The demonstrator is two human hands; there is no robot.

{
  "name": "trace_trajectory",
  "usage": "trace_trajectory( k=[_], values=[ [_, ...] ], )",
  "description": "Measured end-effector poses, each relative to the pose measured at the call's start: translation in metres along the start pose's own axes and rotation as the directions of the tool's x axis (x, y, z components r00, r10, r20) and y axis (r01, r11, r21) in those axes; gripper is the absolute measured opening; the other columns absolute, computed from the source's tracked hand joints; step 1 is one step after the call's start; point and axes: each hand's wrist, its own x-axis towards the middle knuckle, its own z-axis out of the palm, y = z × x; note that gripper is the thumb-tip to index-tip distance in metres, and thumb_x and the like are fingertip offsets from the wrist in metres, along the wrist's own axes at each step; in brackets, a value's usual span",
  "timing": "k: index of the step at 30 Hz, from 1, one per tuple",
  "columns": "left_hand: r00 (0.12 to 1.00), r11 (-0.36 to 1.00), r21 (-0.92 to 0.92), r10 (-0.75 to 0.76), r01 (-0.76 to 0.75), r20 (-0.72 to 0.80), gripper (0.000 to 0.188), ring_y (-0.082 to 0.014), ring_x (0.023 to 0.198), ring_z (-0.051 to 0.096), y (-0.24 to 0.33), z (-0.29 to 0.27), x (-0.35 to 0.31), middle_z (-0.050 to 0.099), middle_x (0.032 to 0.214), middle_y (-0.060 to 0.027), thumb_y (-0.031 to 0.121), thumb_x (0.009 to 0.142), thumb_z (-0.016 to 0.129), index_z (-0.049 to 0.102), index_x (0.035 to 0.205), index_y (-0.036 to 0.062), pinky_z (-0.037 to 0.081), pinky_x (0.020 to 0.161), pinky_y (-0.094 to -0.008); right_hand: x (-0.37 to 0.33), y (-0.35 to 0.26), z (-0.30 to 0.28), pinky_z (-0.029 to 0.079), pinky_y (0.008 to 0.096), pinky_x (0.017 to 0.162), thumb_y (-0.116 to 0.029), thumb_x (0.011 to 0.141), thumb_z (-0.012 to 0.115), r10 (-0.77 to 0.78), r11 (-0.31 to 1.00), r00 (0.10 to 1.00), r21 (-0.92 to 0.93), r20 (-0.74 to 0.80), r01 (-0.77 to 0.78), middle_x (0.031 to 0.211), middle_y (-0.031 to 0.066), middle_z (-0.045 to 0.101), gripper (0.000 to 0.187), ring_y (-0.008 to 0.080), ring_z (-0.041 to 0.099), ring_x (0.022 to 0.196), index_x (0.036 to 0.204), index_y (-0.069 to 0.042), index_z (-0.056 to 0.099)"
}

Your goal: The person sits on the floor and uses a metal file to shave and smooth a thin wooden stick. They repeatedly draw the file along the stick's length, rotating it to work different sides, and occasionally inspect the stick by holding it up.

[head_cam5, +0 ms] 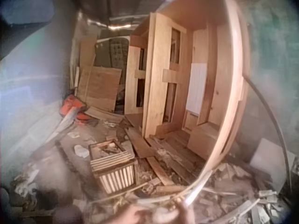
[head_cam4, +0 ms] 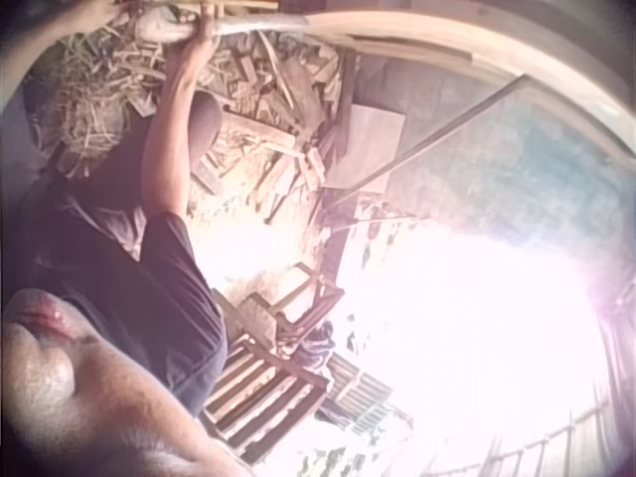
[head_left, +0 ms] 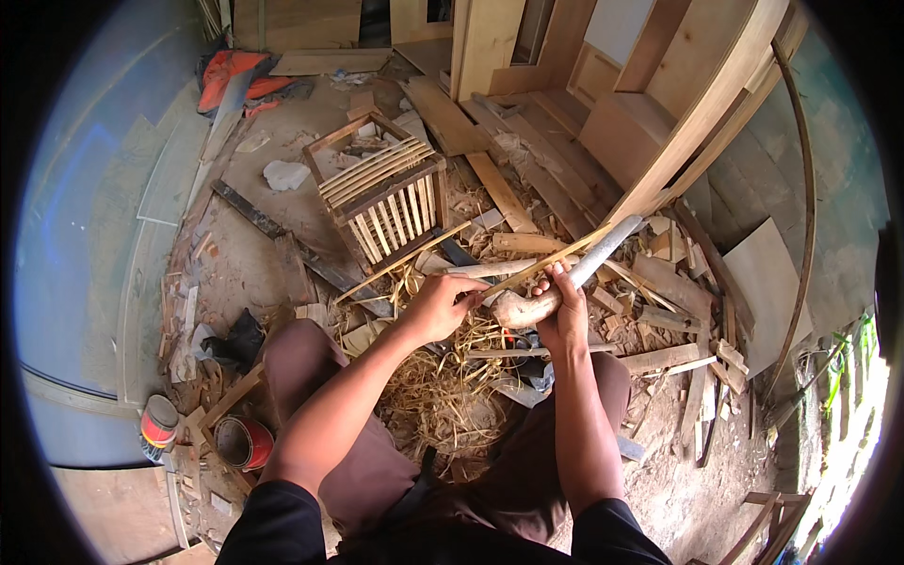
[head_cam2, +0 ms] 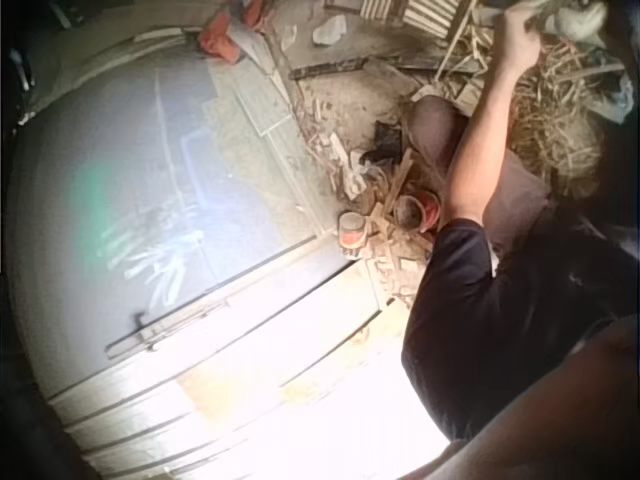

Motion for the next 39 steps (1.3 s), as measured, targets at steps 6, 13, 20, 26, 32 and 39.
trace_trajectory(
  k=[6, 13, 20, 26, 32, 39],
  values=[
    [0.993, 0.999, 0.004, -0.052, 0.052, 0.107, 0.031, -0.0169, 0.089, 0.072, 0.000, -0.004, -0.003, 0.076, 0.102, -0.0146, 0.011, 0.094, 0.071, 0.071, 0.125, 0.0061, 0.056, 0.080, -0.0351, 0.005, 0.001, -0.007, 0.052, 0.0264, 0.067, -0.015, 0.100, 0.066, 0.051, 0.998, 0.998, -0.045, -0.043, -0.053, 0.081, 0.0035, 0.059, 0.019, 0.0133, 0.058, 0.070, 0.110, 0.000, 0.061],
    [0.806, 0.932, 0.167, -0.362, 0.322, 0.469, 0.042, -0.0147, 0.076, 0.072, -0.015, -0.032, -0.012, 0.074, 0.102, -0.0100, 0.030, 0.104, 0.061, 0.060, 0.141, 0.0123, 0.056, 0.067, -0.0333, 0.033, -0.016, -0.054, 0.052, 0.0276, 0.073, -0.007, 0.101, 0.059, 0.039, 0.961, 0.980, 0.276, -0.196, 0.017, 0.083, 0.0041, 0.056, 0.006, 0.0143, 0.056, 0.074, 0.104, -0.002, 0.056],
    [0.778, 0.834, -0.236, -0.310, 0.499, 0.547, 0.036, -0.0194, 0.071, 0.074, -0.008, -0.058, -0.030, 0.074, 0.097, -0.0135, 0.024, 0.110, 0.048, 0.059, 0.135, 0.0007, 0.059, 0.068, -0.0308, 0.049, -0.019, -0.087, 0.053, 0.0262, 0.074, -0.007, 0.104, 0.052, 0.001, 0.939, 0.935, 0.321, -0.355, 0.121, 0.087, 0.0049, 0.056, 0.008, 0.0148, 0.056, 0.075, 0.102, 0.000, 0.055],
    [0.905, 0.879, -0.409, -0.056, 0.245, 0.422, 0.029, -0.0223, 0.082, 0.074, 0.006, -0.091, -0.052, 0.073, 0.096, -0.0152, 0.015, 0.105, 0.052, 0.063, 0.123, -0.0058, 0.060, 0.077, -0.0343, 0.054, -0.007, -0.098, 0.060, 0.0246, 0.070, -0.007, 0.101, 0.056, 0.091, 0.931, 0.910, 0.358, -0.404, 0.065, 0.081, 0.0031, 0.065, 0.008, 0.0137, 0.067, 0.072, 0.096, -0.002, 0.060],
    [0.947, 0.530, -0.836, 0.319, -0.143, 0.040, 0.047, -0.0335, 0.096, 0.072, 0.023, -0.098, -0.058, 0.070, 0.107, -0.0242, 0.033, 0.105, 0.055, 0.060, 0.117, -0.0114, 0.059, 0.093, -0.0445, 0.050, 0.023, -0.106, 0.060, 0.0293, 0.086, -0.011, 0.104, 0.052, 0.259, 0.943, 0.859, 0.307, -0.443, -0.126, 0.095, 0.0075, 0.059, 0.012, 0.0179, 0.064, 0.084, 0.110, 0.000, 0.051],
    [0.875, 0.686, -0.581, 0.179, -0.438, -0.450, 0.050, -0.0252, 0.071, 0.069, 0.006, -0.113, -0.075, 0.062, 0.082, -0.0112, 0.046, 0.107, 0.047, 0.059, 0.095, -0.0011, 0.060, 0.068, -0.0413, 0.017, 0.045, -0.095, 0.060, 0.0355, 0.071, -0.010, 0.103, 0.051, 0.233, 0.972, 0.789, 0.168, -0.568, -0.166, 0.085, 0.0090, 0.058, 0.010, 0.0224, 0.063, 0.074, 0.107, -0.001, 0.051]
  ],
)
